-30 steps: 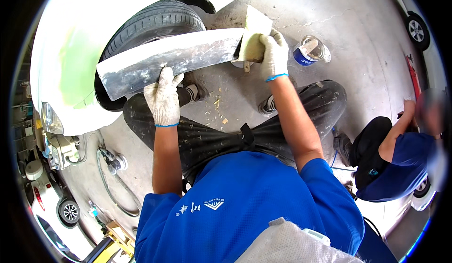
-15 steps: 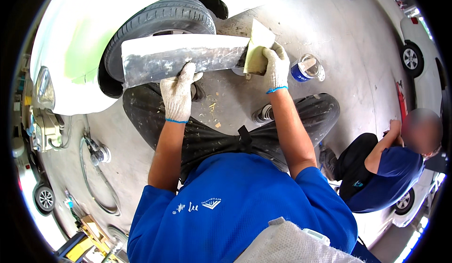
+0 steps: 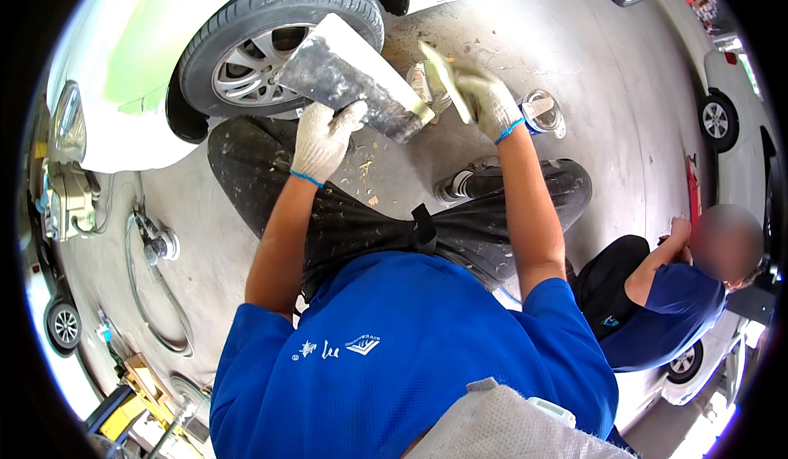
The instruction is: The person kneels beside a white car and applies a green body filler to the front fender using a spreader. They repeatedly smooth the compound over the surface near the wheel arch and wipe the tool on a container.
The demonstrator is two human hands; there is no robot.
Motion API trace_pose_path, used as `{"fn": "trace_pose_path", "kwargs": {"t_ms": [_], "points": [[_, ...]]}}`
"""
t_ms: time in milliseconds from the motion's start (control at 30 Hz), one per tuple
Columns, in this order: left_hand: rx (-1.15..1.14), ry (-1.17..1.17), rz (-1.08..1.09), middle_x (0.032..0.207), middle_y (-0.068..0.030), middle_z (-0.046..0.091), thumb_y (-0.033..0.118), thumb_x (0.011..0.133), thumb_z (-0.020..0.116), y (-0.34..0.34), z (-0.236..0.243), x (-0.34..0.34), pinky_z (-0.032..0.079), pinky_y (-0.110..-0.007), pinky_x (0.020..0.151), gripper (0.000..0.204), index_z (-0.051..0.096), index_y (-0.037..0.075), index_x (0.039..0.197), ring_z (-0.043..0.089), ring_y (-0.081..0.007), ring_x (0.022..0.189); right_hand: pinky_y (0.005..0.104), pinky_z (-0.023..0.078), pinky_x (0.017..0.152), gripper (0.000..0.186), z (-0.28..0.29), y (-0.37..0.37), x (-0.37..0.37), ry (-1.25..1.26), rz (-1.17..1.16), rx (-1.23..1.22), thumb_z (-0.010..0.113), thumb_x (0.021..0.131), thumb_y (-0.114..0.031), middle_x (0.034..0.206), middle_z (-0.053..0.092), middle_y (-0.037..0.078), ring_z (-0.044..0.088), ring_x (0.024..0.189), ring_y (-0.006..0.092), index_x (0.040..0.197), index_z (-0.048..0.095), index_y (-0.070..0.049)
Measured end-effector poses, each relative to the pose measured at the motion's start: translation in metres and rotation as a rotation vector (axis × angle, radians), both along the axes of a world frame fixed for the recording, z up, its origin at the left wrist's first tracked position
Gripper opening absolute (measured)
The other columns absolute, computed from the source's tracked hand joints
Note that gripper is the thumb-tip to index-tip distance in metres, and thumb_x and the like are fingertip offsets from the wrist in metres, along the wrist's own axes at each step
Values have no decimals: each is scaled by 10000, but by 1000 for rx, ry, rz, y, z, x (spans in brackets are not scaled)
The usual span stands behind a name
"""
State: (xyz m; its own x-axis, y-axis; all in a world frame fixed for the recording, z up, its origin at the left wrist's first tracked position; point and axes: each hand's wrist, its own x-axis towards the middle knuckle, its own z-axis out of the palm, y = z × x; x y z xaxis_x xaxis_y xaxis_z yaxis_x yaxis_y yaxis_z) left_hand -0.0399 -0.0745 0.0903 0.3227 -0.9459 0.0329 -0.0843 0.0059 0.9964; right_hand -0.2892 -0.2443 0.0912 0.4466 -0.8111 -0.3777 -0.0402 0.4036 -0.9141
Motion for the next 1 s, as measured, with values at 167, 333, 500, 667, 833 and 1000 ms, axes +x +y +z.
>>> {"fn": "trace_pose_path", "kwargs": {"t_ms": [167,333,500,667,833,1000], "points": [[55,-135,-57,910,-99,736,178,988,702,-3,-2,4,560,-314,697,247,710,-58,1062,687,-147,771,220,522,566,359,-103,-12,-31,69,338,339,679,896,-41,957,712,58,636,696,85,1246,703,34],[77,-602,-298,837,-114,720,218,991,694,2,-9,12,529,-334,738,255,721,-27,1060,680,-181,801,217,526,565,235,49,-3,38,-114,407,43,693,953,-146,781,662,23,615,606,87,1140,710,-4],[-99,88,-83,1039,-16,693,268,1080,582,-26,1,-10,544,-303,821,301,677,12,1207,652,-139,892,268,559,700,428,58,-32,28,-411,23,-334,719,915,-116,976,683,62,643,786,125,1316,638,6],[-242,1664,-1341,885,-37,627,374,1064,560,-71,-69,-27,481,-363,772,444,523,44,1360,643,-172,767,292,570,872,484,19,-30,40,-279,-413,-495,722,878,-57,1142,724,132,687,988,174,1354,647,-8],[67,1734,-1401,915,-51,631,380,1065,535,-52,-45,-54,448,-323,768,400,537,41,1278,632,-169,747,286,546,810,475,4,-22,48,-116,-470,-662,700,894,-56,1020,709,93,649,906,132,1365,638,-54],[220,1736,-1234,887,-45,598,364,1059,544,-37,-35,-45,432,-306,709,379,549,30,1237,592,-167,708,287,532,738,441,28,-7,43,-18,-285,-882,675,893,-69,876,678,47,604,759,125,1333,656,-91]]}}
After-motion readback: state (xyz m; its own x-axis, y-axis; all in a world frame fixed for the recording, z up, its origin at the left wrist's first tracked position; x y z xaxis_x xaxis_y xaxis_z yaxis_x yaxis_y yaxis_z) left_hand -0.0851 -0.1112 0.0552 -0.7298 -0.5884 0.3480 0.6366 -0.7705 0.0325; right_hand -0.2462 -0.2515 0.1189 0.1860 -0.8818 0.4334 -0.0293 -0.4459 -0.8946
